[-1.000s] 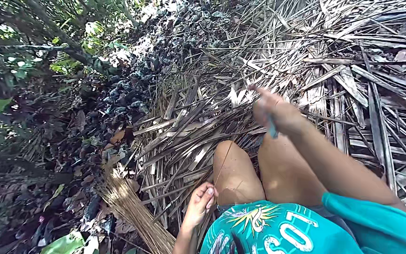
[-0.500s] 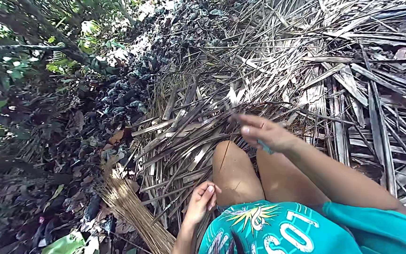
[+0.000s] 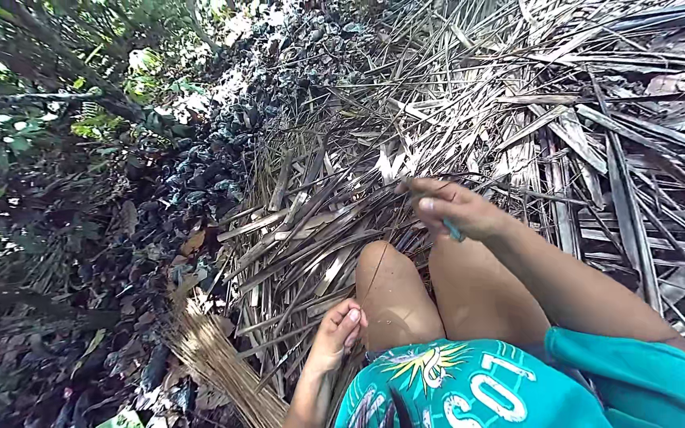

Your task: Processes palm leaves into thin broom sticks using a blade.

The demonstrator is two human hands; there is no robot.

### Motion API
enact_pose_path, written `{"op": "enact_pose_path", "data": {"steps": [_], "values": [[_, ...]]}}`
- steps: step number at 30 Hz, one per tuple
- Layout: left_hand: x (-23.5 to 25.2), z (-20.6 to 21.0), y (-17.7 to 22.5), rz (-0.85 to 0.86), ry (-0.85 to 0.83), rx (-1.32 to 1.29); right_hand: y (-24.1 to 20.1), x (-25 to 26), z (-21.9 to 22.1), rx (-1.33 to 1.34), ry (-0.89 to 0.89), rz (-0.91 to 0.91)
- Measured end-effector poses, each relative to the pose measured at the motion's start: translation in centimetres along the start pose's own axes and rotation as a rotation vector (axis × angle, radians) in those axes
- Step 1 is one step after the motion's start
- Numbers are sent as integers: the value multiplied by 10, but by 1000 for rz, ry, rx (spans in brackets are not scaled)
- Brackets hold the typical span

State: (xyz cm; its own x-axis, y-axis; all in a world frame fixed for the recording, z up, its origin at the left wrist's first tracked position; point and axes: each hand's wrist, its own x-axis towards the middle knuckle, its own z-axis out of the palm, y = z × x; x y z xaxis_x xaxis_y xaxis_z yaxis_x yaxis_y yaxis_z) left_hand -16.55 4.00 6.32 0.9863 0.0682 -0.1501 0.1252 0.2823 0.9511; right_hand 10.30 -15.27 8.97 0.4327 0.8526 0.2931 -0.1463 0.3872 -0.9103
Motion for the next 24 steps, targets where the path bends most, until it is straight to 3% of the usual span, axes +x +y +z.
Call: {"op": "enact_pose_path", "data": {"steps": [3,5,8,10,13,16,24], "values": [[-3,-4,1,-27,30,14,-14,10,-15,30,90,-94],[0,-1,3,-18,42,11,-11,7,-2,10,73,-16],[8,5,8,16,56,8,18,-13,43,-22,-170,279],[10,6,10,29,44,-13,31,-19,58,38,-292,324],[6,1,8,21,25,-39,18,-14,39,47,-177,253],[-2,-8,5,-17,49,-29,-1,2,1,85,-17,62],[-14,-25,4,-64,8,-56,-27,14,-54,31,130,-166]]}}
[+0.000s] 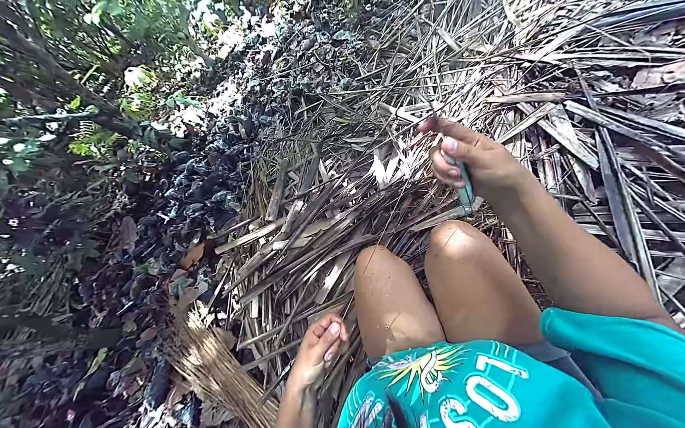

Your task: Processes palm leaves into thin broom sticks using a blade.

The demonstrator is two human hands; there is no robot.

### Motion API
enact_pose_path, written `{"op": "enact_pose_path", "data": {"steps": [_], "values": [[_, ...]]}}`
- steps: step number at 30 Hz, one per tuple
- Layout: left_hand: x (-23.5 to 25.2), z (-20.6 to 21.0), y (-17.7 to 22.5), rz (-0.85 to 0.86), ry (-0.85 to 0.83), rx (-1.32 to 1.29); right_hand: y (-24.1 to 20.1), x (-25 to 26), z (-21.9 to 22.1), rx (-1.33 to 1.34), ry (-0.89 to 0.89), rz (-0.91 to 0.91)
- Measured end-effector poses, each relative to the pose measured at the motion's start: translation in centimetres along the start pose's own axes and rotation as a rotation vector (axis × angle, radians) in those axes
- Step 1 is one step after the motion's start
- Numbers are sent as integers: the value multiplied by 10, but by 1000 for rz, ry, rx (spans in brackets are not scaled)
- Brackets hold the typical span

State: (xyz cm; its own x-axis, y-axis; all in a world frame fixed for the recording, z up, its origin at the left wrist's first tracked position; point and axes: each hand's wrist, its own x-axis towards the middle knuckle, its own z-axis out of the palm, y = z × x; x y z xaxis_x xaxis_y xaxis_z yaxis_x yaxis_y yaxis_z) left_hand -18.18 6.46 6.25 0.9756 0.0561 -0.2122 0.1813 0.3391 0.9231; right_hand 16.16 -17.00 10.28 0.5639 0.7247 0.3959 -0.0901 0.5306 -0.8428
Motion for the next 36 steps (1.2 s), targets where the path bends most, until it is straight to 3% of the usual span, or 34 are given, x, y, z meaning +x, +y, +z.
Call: {"op": "enact_pose_path", "data": {"steps": [5,10,15,18,20,22,24,26,30,34,36], "values": [[-5,-11,-1,-35,-36,-16,-23,7,-24,-90,98,-57],[-5,-11,2,-42,-52,-24,-38,16,-35,-136,73,-90],[-13,-22,-4,-59,47,-36,-76,13,-70,-186,337,-209],[1,-5,3,-44,135,-2,-63,-2,-30,-318,377,-72],[16,9,9,-39,172,50,-28,-26,25,-360,221,195],[29,23,13,-28,187,134,16,-48,71,-278,-120,421],[35,31,13,16,166,240,41,-53,96,-140,-355,473],[31,30,10,104,127,341,37,-47,94,-61,-320,482],[0,1,-14,177,63,650,-1,-25,44,76,-94,206],[-36,-39,-33,-23,19,1166,-43,-12,-1,18,168,-44],[-50,-48,-19,-131,144,1342,-53,-8,-6,28,242,-113]]}}
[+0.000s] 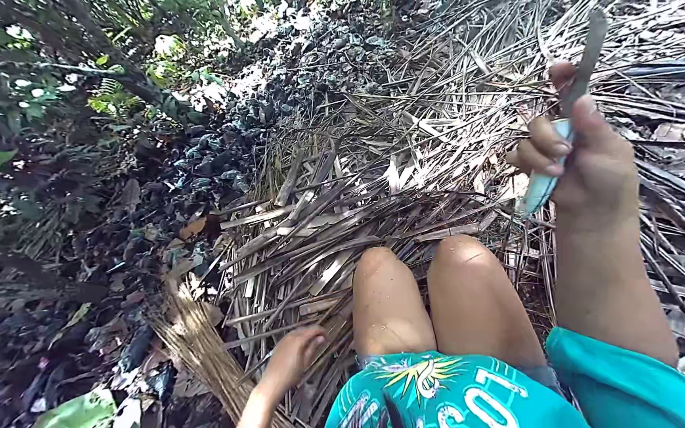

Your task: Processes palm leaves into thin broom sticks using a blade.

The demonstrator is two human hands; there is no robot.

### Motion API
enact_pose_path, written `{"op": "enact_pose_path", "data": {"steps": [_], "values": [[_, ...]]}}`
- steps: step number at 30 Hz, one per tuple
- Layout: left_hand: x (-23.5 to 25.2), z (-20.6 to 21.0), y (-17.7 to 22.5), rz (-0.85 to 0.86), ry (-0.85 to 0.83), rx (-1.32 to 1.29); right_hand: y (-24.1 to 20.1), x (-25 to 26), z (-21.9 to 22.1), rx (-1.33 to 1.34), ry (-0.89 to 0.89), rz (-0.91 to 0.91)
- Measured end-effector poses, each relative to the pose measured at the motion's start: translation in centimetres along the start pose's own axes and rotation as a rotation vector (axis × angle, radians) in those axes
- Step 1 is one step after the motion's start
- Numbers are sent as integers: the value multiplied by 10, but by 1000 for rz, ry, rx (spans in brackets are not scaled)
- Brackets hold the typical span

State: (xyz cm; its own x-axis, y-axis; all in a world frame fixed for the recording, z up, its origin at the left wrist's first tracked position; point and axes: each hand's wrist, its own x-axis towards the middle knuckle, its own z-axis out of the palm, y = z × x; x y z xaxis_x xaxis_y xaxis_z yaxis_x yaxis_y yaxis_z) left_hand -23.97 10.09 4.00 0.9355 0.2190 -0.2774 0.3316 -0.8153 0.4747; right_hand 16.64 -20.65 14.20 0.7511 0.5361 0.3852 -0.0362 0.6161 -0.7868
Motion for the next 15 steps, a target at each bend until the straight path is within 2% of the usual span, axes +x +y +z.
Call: {"op": "enact_pose_path", "data": {"steps": [2,3,5,7,9,11,13,15], "values": [[-15,-46,10,-108,221,92,2,-3,15,-25,15,36],[-27,-72,16,-106,390,139,9,-10,28,-54,-7,98],[-59,-126,33,-73,670,160,32,-30,59,-84,-153,284],[-93,-163,44,38,848,49,60,-54,91,-84,-371,494],[-108,-178,52,186,993,-79,81,-72,124,-123,-602,653],[-97,-177,67,305,1150,-113,102,-85,148,-84,-774,694],[-69,-168,75,376,1241,-133,118,-93,162,-42,-855,710],[-37,-158,88,447,1270,-186,126,-95,168,-40,-853,761]]}}
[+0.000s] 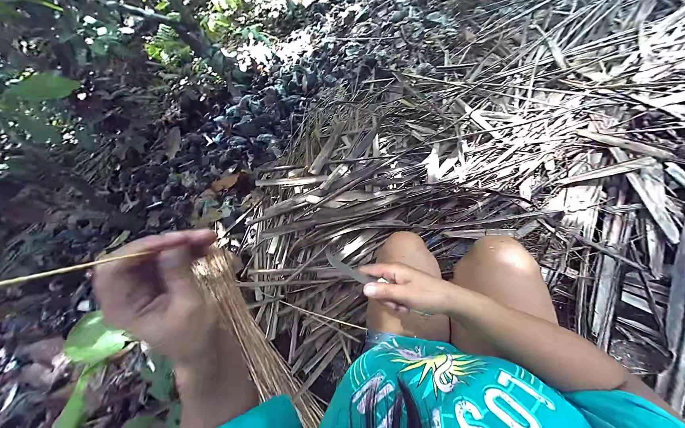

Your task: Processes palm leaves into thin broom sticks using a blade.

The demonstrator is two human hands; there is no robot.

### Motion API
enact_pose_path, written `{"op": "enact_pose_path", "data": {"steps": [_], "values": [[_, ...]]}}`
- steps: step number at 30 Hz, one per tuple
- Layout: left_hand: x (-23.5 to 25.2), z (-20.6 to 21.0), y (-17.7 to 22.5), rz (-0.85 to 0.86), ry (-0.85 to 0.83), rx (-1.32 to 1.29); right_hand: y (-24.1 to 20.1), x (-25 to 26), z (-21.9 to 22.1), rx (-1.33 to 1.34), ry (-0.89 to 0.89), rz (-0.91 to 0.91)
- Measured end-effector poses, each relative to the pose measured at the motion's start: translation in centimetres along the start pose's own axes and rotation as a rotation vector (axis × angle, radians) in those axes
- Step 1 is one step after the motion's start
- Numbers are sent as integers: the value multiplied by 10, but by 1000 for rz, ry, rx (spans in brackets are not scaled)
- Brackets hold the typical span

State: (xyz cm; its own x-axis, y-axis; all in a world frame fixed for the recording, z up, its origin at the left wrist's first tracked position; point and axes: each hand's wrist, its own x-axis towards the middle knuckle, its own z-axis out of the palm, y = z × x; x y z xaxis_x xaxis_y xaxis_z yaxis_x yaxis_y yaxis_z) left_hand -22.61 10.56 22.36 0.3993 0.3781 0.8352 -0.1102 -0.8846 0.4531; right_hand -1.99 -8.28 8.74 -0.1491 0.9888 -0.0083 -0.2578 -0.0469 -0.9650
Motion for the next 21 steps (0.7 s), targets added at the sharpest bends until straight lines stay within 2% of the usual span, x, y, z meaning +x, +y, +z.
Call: {"op": "enact_pose_path", "data": {"steps": [2,6,9,16,19,21], "values": [[-1,23,3,14,9,-89,-1,2,-1,69,39,-16],[-29,58,7,-41,11,-236,-7,-2,-15,340,170,-190],[-57,75,1,-106,48,-360,-7,-5,-25,429,306,-164],[-100,80,6,-168,170,-465,18,-30,-14,497,215,-137],[-112,84,12,-238,219,-487,22,-32,-14,474,240,-73],[-129,89,15,-327,189,-519,25,-30,-21,483,297,-78]]}}
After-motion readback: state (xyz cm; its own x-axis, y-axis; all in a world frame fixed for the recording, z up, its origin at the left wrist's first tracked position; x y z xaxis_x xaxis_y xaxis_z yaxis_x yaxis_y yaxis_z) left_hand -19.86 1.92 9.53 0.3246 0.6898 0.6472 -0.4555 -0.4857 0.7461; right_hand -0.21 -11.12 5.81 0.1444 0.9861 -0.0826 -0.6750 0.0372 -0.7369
